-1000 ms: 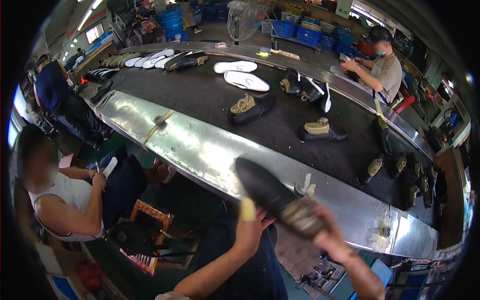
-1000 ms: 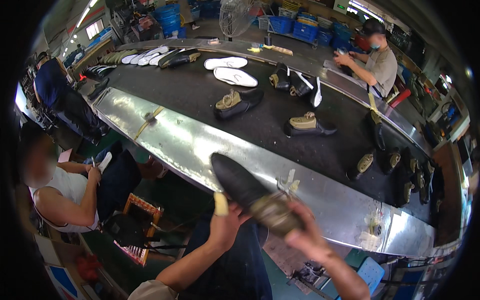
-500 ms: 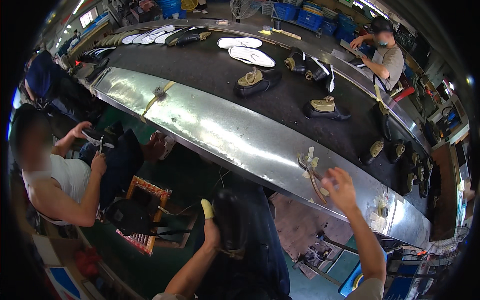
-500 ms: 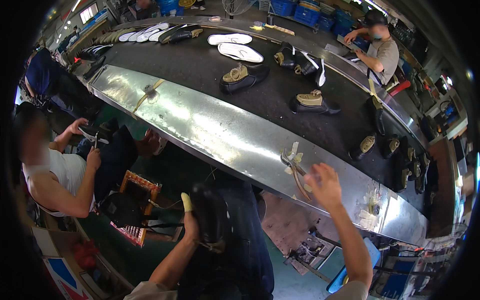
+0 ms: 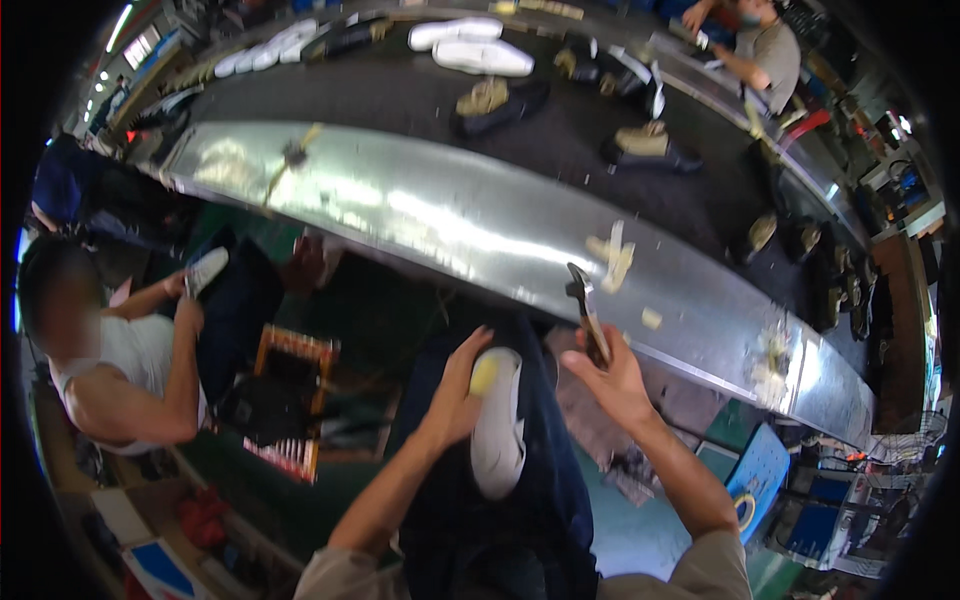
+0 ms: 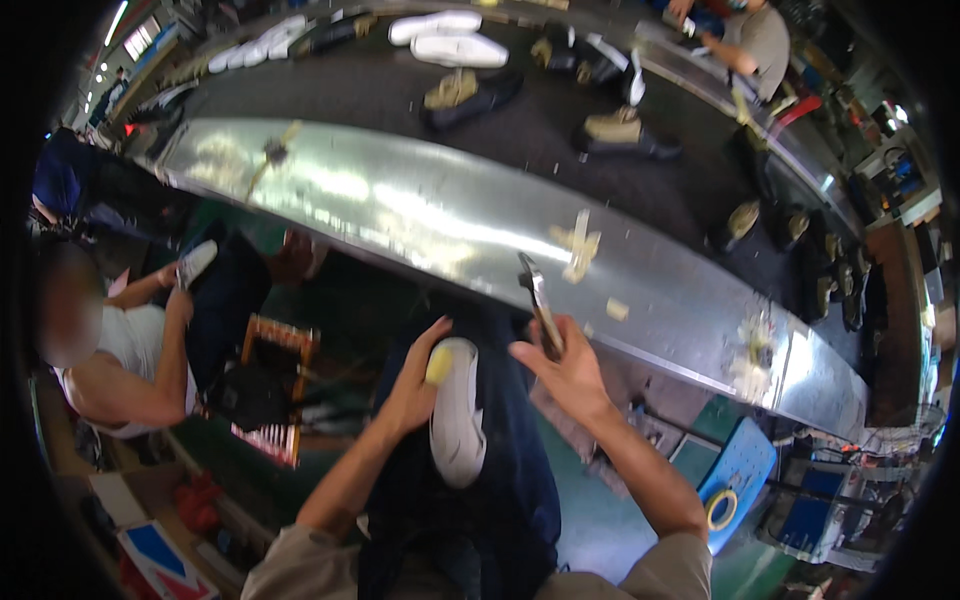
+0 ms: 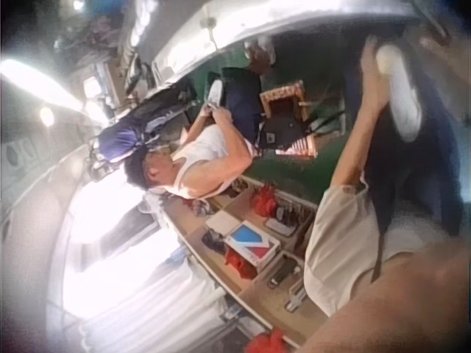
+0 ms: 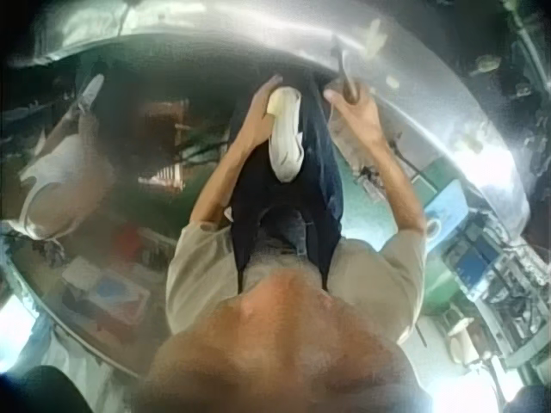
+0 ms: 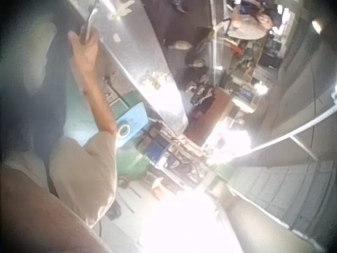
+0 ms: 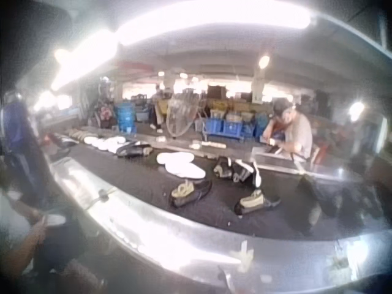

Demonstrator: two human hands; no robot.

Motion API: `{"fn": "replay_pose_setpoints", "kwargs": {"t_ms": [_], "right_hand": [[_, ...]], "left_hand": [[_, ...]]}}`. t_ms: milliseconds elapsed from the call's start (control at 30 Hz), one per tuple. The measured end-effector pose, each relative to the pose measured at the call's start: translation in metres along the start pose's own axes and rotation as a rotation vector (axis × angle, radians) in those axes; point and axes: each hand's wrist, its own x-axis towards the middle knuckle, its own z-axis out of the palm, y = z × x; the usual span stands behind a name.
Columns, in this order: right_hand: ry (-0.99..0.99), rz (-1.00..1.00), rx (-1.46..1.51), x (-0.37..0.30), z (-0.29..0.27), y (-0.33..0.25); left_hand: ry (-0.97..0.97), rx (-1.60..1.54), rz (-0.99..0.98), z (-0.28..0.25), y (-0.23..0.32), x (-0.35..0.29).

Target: Manually pulling and shaping shoe uppers onto lasts using lasting pincers and a hammer in a factory setting.

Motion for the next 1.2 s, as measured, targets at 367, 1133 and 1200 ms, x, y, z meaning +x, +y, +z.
{"fn": "replay_pose_setpoints", "kwargs": {"t_ms": [367, 1133, 1200], "right_hand": [[0.214, -0.489, -0.438, -0.028, 0.04, 0.006], [-0.406, 0.218, 0.155, -0.082, 0.03, -0.007], [-0.384, 0.16, 0.049, -0.082, 0.037, -0.003]], "left_hand": [[-0.081, -0.003, 0.062, 0.001, 0.045, 0.005], [-0.018, -0.101, -0.056, -0.005, 0.042, -0.008], [0.028, -0.125, -0.041, -0.004, 0.039, -0.01]]}}
